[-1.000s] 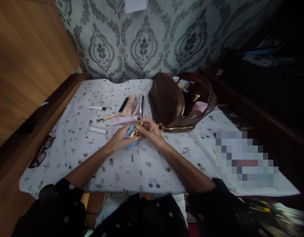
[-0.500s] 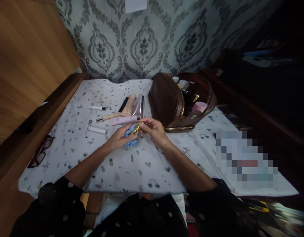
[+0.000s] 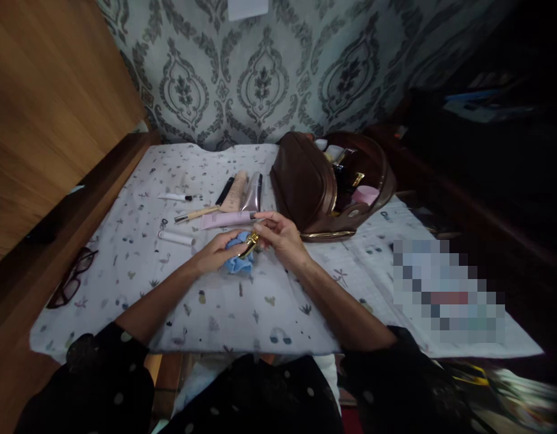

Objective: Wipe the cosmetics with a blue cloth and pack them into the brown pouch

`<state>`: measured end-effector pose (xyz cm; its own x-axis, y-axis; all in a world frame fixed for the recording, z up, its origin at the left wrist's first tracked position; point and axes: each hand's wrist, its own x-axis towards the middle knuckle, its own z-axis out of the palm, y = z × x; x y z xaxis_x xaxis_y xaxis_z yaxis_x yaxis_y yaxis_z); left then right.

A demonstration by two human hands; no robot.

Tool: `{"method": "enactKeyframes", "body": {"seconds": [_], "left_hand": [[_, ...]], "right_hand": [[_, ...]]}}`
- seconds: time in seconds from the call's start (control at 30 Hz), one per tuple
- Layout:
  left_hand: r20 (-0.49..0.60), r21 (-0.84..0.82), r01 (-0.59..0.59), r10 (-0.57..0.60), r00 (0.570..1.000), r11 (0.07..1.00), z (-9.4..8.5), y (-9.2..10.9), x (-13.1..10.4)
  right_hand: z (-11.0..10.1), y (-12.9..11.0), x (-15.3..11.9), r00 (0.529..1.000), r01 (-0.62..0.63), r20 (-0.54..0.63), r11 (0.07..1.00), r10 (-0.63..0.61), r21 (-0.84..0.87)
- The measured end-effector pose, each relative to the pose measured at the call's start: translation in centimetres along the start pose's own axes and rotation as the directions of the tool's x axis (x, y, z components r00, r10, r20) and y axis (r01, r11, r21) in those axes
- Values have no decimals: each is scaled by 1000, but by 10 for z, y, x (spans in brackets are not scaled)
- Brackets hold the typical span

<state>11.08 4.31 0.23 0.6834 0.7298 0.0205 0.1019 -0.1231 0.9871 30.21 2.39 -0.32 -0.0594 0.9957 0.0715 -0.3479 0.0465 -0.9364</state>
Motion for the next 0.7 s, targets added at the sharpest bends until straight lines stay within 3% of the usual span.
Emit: {"method": "enactKeyframes", "body": {"seconds": [0.17,0.3,0.5,0.7], "left_hand": [[-26,-100,72,-75,997,992,-2,-2,-1],[-23,-158,87,-92,995,984,0,0,-3],[-64,-107,100,-107,992,989,1,-1,-2],[-76,-72,31,-37,996,997,-1,-3,1]], "right_hand": [[-2,-5,-2,993,-61,103,996,54,71],[-2,-3,-1,997,-30,66,999,27,40],[0,-2,1,1000,10,8,998,-10,-67],[0,1,1,996,14,-86,995,-22,-103]]}}
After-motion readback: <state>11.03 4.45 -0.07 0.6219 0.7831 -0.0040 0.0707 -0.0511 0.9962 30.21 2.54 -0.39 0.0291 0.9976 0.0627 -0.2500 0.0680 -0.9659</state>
